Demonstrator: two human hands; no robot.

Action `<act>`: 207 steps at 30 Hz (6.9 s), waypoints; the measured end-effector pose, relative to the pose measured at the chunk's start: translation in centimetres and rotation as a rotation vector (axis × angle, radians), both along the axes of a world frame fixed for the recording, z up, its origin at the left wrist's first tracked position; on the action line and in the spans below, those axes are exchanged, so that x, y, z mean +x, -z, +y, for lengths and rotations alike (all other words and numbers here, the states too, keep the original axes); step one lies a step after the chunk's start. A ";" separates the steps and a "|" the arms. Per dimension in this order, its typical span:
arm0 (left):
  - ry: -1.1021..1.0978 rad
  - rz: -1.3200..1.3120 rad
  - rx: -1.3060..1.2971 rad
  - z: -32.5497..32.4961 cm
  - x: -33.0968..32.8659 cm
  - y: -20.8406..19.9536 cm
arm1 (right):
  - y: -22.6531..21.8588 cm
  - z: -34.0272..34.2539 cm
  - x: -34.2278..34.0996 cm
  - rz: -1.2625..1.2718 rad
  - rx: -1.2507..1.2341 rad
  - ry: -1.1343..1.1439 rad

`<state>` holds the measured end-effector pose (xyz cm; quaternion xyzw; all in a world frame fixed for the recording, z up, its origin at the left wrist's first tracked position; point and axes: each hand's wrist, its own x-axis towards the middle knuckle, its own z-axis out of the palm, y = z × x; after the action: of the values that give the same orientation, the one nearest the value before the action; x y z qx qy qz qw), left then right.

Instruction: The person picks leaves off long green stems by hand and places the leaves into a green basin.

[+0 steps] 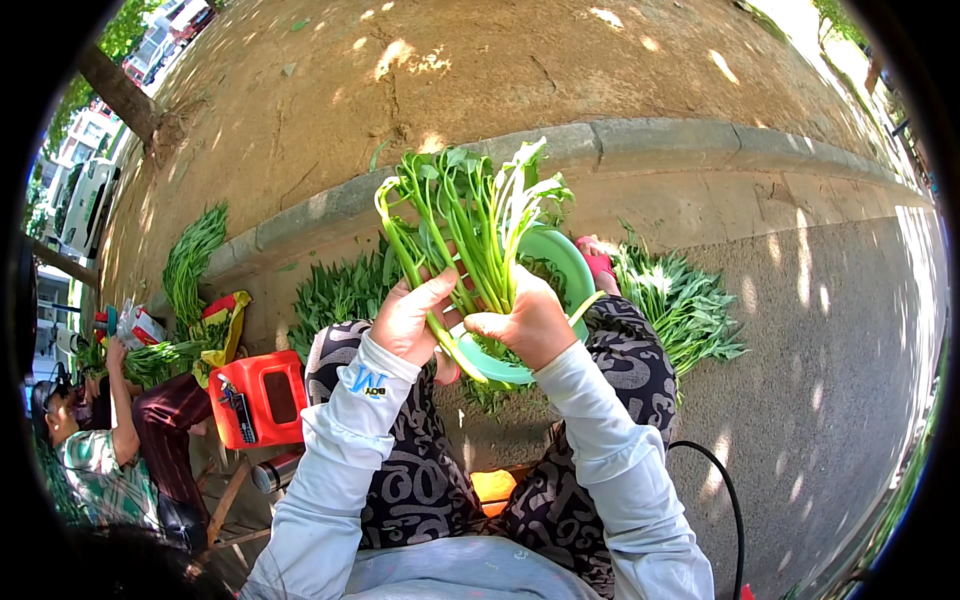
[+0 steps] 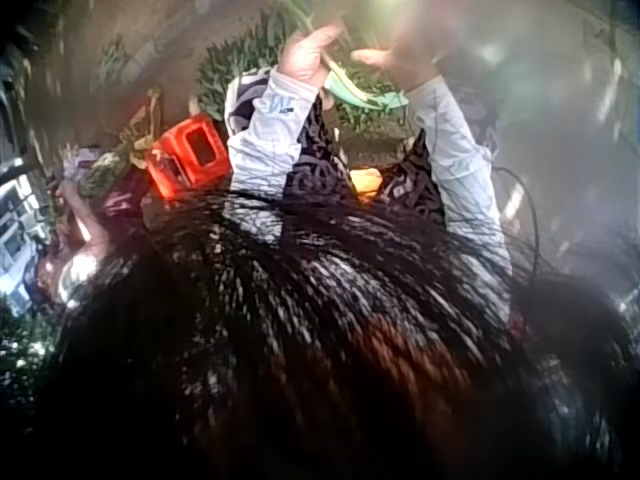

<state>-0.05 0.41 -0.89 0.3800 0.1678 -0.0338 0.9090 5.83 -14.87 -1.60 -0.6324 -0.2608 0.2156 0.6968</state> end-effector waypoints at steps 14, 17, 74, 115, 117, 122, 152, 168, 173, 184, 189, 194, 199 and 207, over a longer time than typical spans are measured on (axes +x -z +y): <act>-0.035 0.100 0.125 0.9 -0.2 -0.3 | -1.0 -1.2 1.2 0.021 -0.117 0.228; -0.102 0.124 0.132 1.1 -0.3 -0.6 | -0.7 -1.8 1.8 0.310 0.015 0.209; 0.096 0.074 0.329 0.3 0.0 -0.1 | -2.8 -2.3 1.7 0.670 0.266 0.195; -0.109 0.084 -0.038 0.8 -0.2 0.8 | -2.6 -1.9 1.1 0.329 0.171 0.119; -0.088 0.041 -0.119 0.6 0.0 0.7 | -2.4 -1.9 1.1 0.301 0.119 -0.024; -0.015 -0.062 -0.191 0.7 0.3 1.2 | -1.2 -1.0 0.6 0.076 -0.032 -0.217; 0.031 -0.104 -0.345 -1.8 0.1 -1.7 | -2.3 -0.7 -0.4 0.515 0.154 -0.480; -0.066 -0.350 -0.130 1.3 0.6 -1.2 | -2.1 1.7 -4.0 -0.526 -0.324 0.188; -0.079 -0.397 -0.186 0.9 1.0 -2.2 | -2.7 1.9 -4.3 -0.633 -0.291 0.302; -0.119 -0.455 -0.319 0.3 1.6 -2.6 | -4.5 -0.3 -2.2 -0.866 -0.098 0.594; -0.135 -0.416 -0.229 0.1 1.7 -3.0 | -3.9 -0.4 -2.9 -0.393 -0.224 0.372; -0.028 -0.361 -0.148 -1.0 1.3 -2.8 | -2.4 0.3 -2.8 -0.197 -0.049 0.340; -0.042 -0.249 -0.100 -0.2 1.0 -1.5 | -2.0 0.6 -2.5 -0.160 -0.030 0.099; -0.083 -0.325 0.119 -0.5 1.8 -1.4 | -2.0 0.5 -1.9 0.134 -0.118 -0.045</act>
<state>1.70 -0.11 0.46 0.4264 0.0360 0.0757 0.9006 3.92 -14.35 0.43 -0.6506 -0.2146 0.2883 0.6690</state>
